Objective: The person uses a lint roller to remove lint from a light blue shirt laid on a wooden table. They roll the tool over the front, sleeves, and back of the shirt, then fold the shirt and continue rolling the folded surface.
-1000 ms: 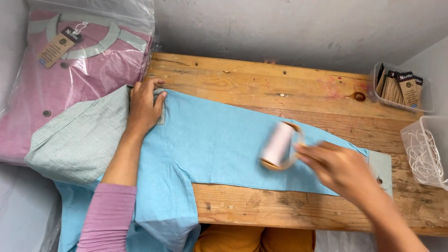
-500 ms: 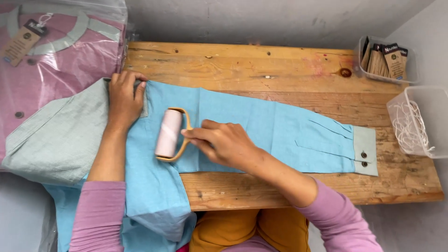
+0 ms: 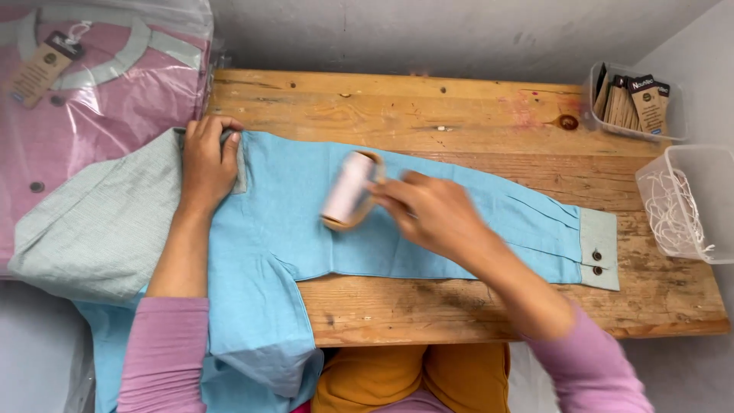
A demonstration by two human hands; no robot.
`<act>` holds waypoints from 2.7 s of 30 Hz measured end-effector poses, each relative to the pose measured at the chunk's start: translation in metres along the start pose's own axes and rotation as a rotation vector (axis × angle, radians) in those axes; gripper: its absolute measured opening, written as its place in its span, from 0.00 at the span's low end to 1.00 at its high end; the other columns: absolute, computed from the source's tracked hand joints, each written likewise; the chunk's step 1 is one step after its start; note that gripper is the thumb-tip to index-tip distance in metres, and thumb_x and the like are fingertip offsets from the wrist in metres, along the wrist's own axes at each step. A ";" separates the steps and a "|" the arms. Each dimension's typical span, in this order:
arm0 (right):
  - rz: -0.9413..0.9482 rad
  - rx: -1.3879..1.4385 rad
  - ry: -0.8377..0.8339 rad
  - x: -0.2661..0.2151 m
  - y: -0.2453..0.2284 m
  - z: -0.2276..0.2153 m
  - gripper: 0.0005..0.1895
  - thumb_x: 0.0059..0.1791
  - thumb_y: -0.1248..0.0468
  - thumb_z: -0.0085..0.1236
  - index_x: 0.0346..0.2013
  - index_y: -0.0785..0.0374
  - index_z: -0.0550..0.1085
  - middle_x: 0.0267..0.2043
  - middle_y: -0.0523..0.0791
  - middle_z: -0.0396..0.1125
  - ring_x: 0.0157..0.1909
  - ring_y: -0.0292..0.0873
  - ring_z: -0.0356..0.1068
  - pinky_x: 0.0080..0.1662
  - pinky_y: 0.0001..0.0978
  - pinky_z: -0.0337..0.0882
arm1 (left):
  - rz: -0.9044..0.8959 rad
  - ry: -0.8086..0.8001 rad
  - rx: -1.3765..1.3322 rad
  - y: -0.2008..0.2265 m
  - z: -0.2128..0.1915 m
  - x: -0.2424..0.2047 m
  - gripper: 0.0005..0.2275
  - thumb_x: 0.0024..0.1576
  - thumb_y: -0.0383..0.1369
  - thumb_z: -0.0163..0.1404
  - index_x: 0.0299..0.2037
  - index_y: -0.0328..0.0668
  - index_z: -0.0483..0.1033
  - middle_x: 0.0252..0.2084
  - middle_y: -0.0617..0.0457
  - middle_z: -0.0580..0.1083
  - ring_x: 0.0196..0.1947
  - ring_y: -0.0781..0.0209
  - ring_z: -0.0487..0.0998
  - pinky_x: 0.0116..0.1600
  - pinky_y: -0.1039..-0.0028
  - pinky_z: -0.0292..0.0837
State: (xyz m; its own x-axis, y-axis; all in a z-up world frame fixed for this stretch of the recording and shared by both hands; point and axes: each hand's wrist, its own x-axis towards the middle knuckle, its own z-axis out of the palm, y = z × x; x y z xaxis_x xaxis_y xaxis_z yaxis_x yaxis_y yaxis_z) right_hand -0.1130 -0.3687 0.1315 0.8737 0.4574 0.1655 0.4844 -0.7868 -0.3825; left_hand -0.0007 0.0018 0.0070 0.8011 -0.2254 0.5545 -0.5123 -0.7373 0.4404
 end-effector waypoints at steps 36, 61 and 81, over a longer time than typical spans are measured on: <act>0.476 0.104 -0.183 -0.128 0.154 -0.098 0.18 0.49 0.53 0.58 0.53 0.46 0.81 0.51 0.39 0.79 0.43 0.37 0.76 0.43 0.31 0.68 | -0.283 -0.356 0.196 0.063 -0.027 -0.014 0.26 0.69 0.42 0.32 0.74 0.38 0.59 0.76 0.36 0.48 0.75 0.37 0.48 0.75 0.45 0.39; -0.153 0.128 -0.053 0.016 0.033 -0.007 0.14 0.54 0.62 0.55 0.54 0.54 0.80 0.48 0.46 0.78 0.41 0.51 0.76 0.38 0.44 0.70 | -0.359 0.083 -0.388 0.047 -0.033 -0.024 0.26 0.74 0.52 0.24 0.76 0.49 0.36 0.64 0.37 0.75 0.68 0.46 0.74 0.74 0.54 0.55; -0.222 0.369 -0.102 0.031 0.066 0.009 0.15 0.55 0.66 0.55 0.56 0.61 0.77 0.58 0.47 0.73 0.61 0.46 0.73 0.59 0.37 0.71 | -0.356 0.053 -0.315 0.037 -0.028 -0.027 0.28 0.74 0.55 0.26 0.76 0.49 0.39 0.60 0.40 0.78 0.66 0.45 0.75 0.69 0.59 0.61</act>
State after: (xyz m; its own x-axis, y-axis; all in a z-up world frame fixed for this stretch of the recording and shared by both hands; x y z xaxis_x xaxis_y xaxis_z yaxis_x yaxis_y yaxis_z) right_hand -0.0548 -0.4027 0.1031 0.7325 0.6517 0.1970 0.5954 -0.4729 -0.6495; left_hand -0.0498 -0.0022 0.0283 0.9312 0.0448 0.3617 -0.2841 -0.5324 0.7974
